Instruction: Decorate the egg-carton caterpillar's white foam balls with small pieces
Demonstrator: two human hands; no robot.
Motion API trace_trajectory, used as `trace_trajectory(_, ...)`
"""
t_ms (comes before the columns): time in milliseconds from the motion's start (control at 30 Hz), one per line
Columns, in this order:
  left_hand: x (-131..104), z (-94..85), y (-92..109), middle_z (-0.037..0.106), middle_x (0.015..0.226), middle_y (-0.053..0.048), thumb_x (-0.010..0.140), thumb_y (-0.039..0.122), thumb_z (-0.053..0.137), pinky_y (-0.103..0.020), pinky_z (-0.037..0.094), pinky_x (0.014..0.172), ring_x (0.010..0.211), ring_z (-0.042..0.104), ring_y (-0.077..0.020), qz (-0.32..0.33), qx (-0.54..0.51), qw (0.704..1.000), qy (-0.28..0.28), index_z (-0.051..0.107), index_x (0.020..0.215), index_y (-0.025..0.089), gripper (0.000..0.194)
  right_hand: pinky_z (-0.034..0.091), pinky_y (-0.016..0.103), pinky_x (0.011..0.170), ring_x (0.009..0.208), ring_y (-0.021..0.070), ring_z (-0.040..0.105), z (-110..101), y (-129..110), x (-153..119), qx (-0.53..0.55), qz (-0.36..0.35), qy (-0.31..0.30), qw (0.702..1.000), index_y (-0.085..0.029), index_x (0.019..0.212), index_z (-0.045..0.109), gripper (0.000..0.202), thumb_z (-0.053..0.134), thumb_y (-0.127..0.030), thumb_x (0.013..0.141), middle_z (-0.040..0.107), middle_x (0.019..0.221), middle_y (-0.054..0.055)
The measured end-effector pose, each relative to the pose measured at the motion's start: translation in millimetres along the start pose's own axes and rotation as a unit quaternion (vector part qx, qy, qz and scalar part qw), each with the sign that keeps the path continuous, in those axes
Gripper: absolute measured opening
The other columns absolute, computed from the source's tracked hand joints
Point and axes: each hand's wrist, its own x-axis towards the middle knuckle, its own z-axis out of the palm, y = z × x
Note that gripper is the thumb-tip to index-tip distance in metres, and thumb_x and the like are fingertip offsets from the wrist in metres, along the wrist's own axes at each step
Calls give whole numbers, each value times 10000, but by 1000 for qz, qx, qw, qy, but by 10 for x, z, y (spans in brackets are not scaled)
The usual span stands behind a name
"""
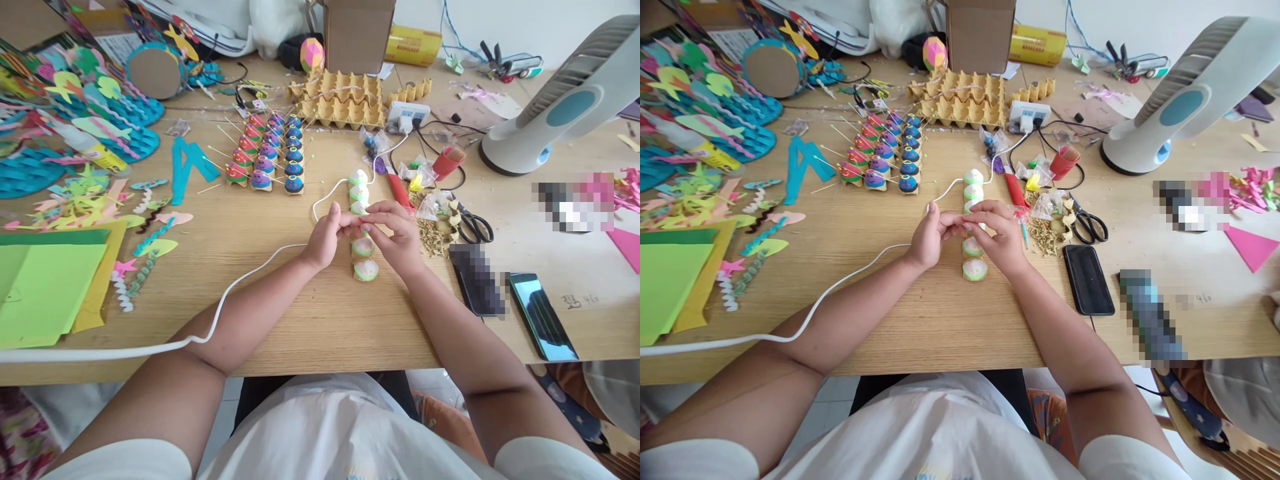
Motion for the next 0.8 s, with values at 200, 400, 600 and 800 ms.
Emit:
trace_trajectory(200, -2, 0, -4, 722, 791, -89, 987, 893, 62, -355, 455, 682, 782, 604, -199, -8, 1, 1000, 7, 832, 874, 212, 1034, 625, 494, 962, 1054, 235, 753, -5, -4, -6, -23, -8, 10, 1000, -351, 1001, 840, 104, 766, -298, 950, 798, 1097, 32)
trace_trajectory(400, 9, 4, -18, 724, 782, -93, 995, 882, 65, -347, 447, 655, 760, 607, -193, -20, -28, 999, 19, 852, 911, 204, 1043, 625, 486, 941, 1023, 241, 746, 4, -54, 2, -27, -10, 24, 999, -334, 968, 810, 38, 774, -342, 961, 794, 1041, 37)
trace_trajectory(600, 29, -4, -51, 738, 788, -90, 1017, 860, 94, -339, 462, 648, 752, 629, -180, -28, -53, 998, 30, 873, 976, 198, 1022, 612, 493, 927, 993, 244, 731, 1, -58, 7, -29, 4, 29, 999, -317, 961, 793, 101, 763, -413, 968, 774, 1013, 43)
trace_trajectory(800, 44, -18, -76, 727, 771, -92, 1013, 869, 112, -340, 443, 640, 740, 613, -178, -21, -66, 997, 42, 885, 992, 198, 1023, 587, 388, 775, 814, 187, 702, -12, -80, 25, -9, 23, 25, 999, -271, 892, 754, 149, 757, -394, 976, 765, 853, 11)
